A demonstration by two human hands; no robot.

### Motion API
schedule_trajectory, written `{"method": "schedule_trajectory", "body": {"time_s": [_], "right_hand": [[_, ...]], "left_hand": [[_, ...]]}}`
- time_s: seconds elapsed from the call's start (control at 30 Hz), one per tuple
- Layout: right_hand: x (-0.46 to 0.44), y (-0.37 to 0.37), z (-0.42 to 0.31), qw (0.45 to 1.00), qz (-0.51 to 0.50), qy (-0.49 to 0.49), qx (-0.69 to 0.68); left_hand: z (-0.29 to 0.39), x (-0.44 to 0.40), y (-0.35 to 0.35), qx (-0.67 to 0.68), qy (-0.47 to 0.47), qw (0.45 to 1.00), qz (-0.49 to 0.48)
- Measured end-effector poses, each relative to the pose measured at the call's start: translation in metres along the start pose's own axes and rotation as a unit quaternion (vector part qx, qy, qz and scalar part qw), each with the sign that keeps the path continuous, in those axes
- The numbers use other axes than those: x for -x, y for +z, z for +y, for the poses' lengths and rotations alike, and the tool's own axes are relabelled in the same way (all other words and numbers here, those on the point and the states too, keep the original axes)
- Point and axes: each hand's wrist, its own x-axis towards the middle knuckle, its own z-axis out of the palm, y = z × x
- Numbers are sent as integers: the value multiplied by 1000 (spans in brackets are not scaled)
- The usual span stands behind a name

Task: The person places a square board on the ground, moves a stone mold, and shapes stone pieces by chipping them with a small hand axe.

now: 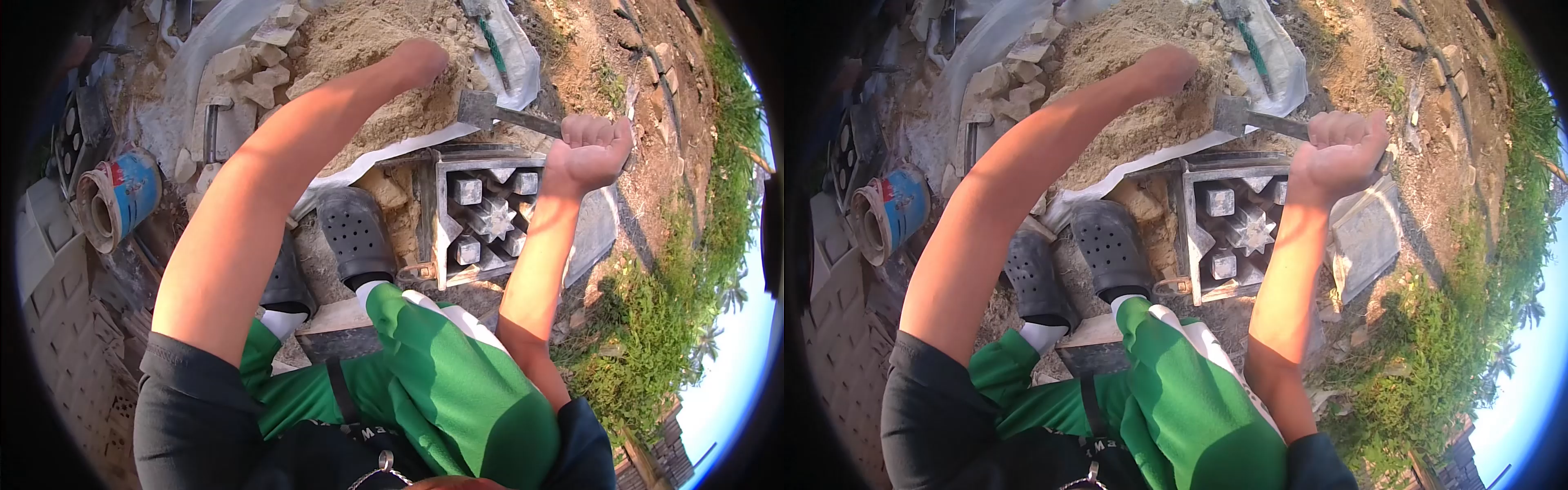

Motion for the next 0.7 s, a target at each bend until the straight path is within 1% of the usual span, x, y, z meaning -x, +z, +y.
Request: {"method": "schedule_trajectory", "body": {"time_s": [0.03, 0.17, 0.23, 0.37, 0.43, 0.47, 0.53, 0.57, 0.63, 0.67, 0.7], "right_hand": [[1, -1, 1, 1000, -10, 7, -1], [-2, -5, 0, 1000, -18, 25, -6], [-2, -5, -1, 1000, -16, 2, 13], [-6, -6, -3, 1000, 5, -5, 25], [-9, -9, -2, 1000, -6, -9, 27], [-10, -9, -2, 1000, -6, -9, 27], [-11, -8, -3, 999, -33, -4, 21], [-11, -5, -2, 999, -33, -5, 20], [-5, 7, -2, 998, -47, -22, 23], [-3, 15, -1, 1000, -23, -19, 3], [-3, 18, 1, 1000, -20, -19, 2]], "left_hand": [[-1, 0, 1, -27, 38, 999, -4], [-6, 3, 2, 8, 22, 1000, -6], [-6, 6, 1, -16, 28, 999, 0], [-15, 13, -3, -6, 53, 998, 26], [-17, 16, -1, -2, 19, 1000, 9], [-18, 19, 0, -3, 20, 1000, 9], [-23, 29, 3, -32, 21, 998, 53], [-25, 31, 4, -33, 21, 998, 53], [-19, 40, -8, 52, -59, 997, 5], [-16, 42, -11, 51, -57, 997, 5], [-15, 43, -12, 67, -100, 992, 25]]}}
